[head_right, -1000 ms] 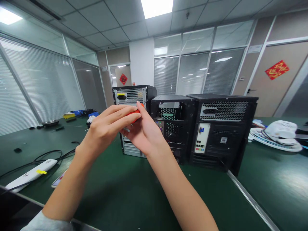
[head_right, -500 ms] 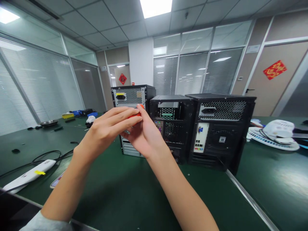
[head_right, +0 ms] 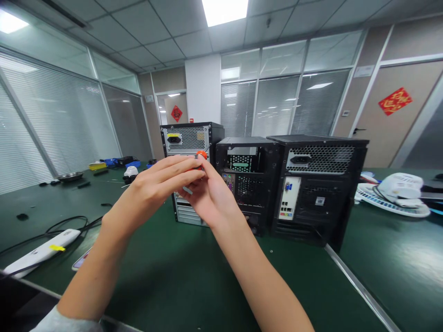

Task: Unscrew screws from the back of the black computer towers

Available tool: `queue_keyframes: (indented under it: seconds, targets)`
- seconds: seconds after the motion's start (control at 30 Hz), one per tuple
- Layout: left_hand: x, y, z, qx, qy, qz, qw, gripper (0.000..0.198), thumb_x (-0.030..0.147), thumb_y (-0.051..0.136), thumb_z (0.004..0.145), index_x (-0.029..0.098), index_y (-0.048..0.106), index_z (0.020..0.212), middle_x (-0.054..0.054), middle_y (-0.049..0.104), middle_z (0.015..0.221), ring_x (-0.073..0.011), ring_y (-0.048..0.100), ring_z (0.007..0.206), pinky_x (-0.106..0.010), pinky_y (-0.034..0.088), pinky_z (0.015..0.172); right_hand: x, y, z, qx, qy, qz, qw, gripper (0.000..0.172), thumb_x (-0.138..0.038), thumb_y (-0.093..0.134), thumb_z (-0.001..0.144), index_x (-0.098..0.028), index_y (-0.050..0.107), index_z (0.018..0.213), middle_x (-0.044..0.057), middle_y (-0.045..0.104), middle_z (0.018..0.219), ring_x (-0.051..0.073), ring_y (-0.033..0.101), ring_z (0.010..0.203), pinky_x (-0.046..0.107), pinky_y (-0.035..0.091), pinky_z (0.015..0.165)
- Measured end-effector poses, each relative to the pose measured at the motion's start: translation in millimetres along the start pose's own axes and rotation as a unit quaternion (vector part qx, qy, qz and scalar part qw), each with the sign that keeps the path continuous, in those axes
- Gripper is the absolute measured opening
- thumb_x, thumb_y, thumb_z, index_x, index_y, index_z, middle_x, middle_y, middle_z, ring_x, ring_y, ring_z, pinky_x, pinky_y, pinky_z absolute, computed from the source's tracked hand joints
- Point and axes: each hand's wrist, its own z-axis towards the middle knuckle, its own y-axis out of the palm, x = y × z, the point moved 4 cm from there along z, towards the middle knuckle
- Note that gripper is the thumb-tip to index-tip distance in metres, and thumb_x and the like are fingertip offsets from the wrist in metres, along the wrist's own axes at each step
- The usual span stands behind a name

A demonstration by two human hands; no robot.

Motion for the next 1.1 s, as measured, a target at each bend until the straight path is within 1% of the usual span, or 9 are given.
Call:
queue_keyframes:
  seconds: [0.2, 0.37, 0.5, 0.6, 0.73, 0.83, 0.9, 1.03, 1.1]
  targets:
    - [0.6, 1.2, -0.5, -0.005, -0.015, 0.0, 1.0, 0.029, 0.008, 0.04, 0.088, 0.015, 0.053, 0.113, -0.01, 0.058, 0.121, -0.0163, 0.051, 0.116, -0.039, 0.044, 0.102, -1.3, -0.8, 2.3, -0.005, -0.016, 0.009, 1.0, 0.01, -0.028, 0.058, 0.08, -0.021, 0.059, 0.073, -0.006, 0.062, 0.065, 0.008, 0.054, 0.059, 0.023, 0.045, 0.06]
    - [2.1, 6.4, -3.5, -0.008, -0.036, -0.011, 0.999, 0.031, 0.008, 0.039, 0.089, 0.016, 0.052, 0.115, -0.011, 0.056, 0.124, -0.0171, 0.048, 0.121, -0.043, 0.04, 0.104, -1.9, -4.4, 3.5, -0.003, -0.007, 0.011, 1.0, 0.011, -0.026, 0.054, 0.082, -0.02, 0.061, 0.076, -0.005, 0.064, 0.067, 0.007, 0.055, 0.059, 0.02, 0.046, 0.059]
    - [3.3, 14.2, -9.5, 0.017, -0.046, -0.036, 0.998, 0.035, 0.008, 0.036, 0.089, 0.018, 0.049, 0.12, -0.012, 0.051, 0.131, -0.0186, 0.041, 0.127, -0.045, 0.038, 0.105, -2.9, -5.1, 3.0, -0.021, -0.002, -0.008, 1.0, 0.01, -0.028, 0.057, 0.081, -0.021, 0.062, 0.077, -0.005, 0.066, 0.068, 0.007, 0.057, 0.061, 0.019, 0.047, 0.057]
    - [3.9, 20.7, -15.2, 0.038, -0.061, -0.057, 0.996, 0.039, 0.006, 0.032, 0.09, 0.018, 0.047, 0.124, -0.012, 0.044, 0.136, -0.0189, 0.036, 0.131, -0.044, 0.039, 0.106, -2.3, -3.4, 1.3, -0.016, 0.013, 0.009, 1.0, 0.011, -0.027, 0.055, 0.082, -0.021, 0.063, 0.077, -0.004, 0.066, 0.069, 0.007, 0.057, 0.061, 0.018, 0.047, 0.056]
    - [5.9, 23.6, -21.3, 0.09, -0.091, -0.073, 0.989, 0.04, 0.005, 0.032, 0.088, 0.018, 0.048, 0.123, -0.011, 0.045, 0.136, -0.0175, 0.04, 0.128, -0.039, 0.04, 0.106, 0.2, -2.9, 0.6, 0.009, 0.032, 0.051, 0.998, 0.019, -0.025, 0.049, 0.086, -0.02, 0.062, 0.074, -0.002, 0.065, 0.069, 0.007, 0.056, 0.062, 0.017, 0.045, 0.057]
    - [8.7, 24.5, -24.1, 0.127, -0.113, -0.086, 0.982, 0.039, 0.007, 0.035, 0.087, 0.017, 0.047, 0.123, -0.011, 0.048, 0.132, -0.0184, 0.043, 0.125, -0.04, 0.041, 0.104, 0.2, -4.7, 3.0, 0.003, 0.018, 0.029, 0.999, 0.017, -0.026, 0.051, 0.084, -0.02, 0.063, 0.073, -0.003, 0.065, 0.069, 0.008, 0.056, 0.061, 0.02, 0.046, 0.061]
    - [9.3, 25.2, -25.5, 0.161, -0.143, -0.079, 0.973, 0.036, 0.009, 0.04, 0.086, 0.017, 0.046, 0.121, -0.012, 0.051, 0.128, -0.019, 0.047, 0.121, -0.04, 0.043, 0.101, -1.2, -6.5, 5.3, -0.006, 0.001, 0.01, 1.0, 0.015, -0.028, 0.054, 0.082, -0.02, 0.063, 0.072, -0.003, 0.064, 0.068, 0.009, 0.055, 0.061, 0.023, 0.046, 0.063]
    - [6.9, 26.0, -27.3, 0.264, -0.253, -0.031, 0.93, 0.036, 0.026, 0.057, 0.081, 0.018, 0.048, 0.114, -0.009, 0.058, 0.11, -0.0185, 0.055, 0.103, -0.036, 0.05, 0.087, -4.3, -8.7, 8.3, -0.019, -0.013, -0.041, 0.999, 0.017, -0.035, 0.059, 0.078, -0.02, 0.062, 0.071, -0.001, 0.064, 0.066, 0.011, 0.057, 0.062, 0.027, 0.049, 0.065]
    - [6.6, 27.8, -25.6, 0.294, -0.294, -0.015, 0.909, 0.041, 0.035, 0.063, 0.077, 0.018, 0.047, 0.111, -0.008, 0.058, 0.105, -0.0177, 0.056, 0.095, -0.033, 0.051, 0.08, -4.6, -8.7, 8.6, -0.016, -0.009, -0.054, 0.998, 0.017, -0.036, 0.059, 0.078, -0.021, 0.061, 0.071, -0.001, 0.066, 0.067, 0.012, 0.058, 0.062, 0.028, 0.05, 0.065]
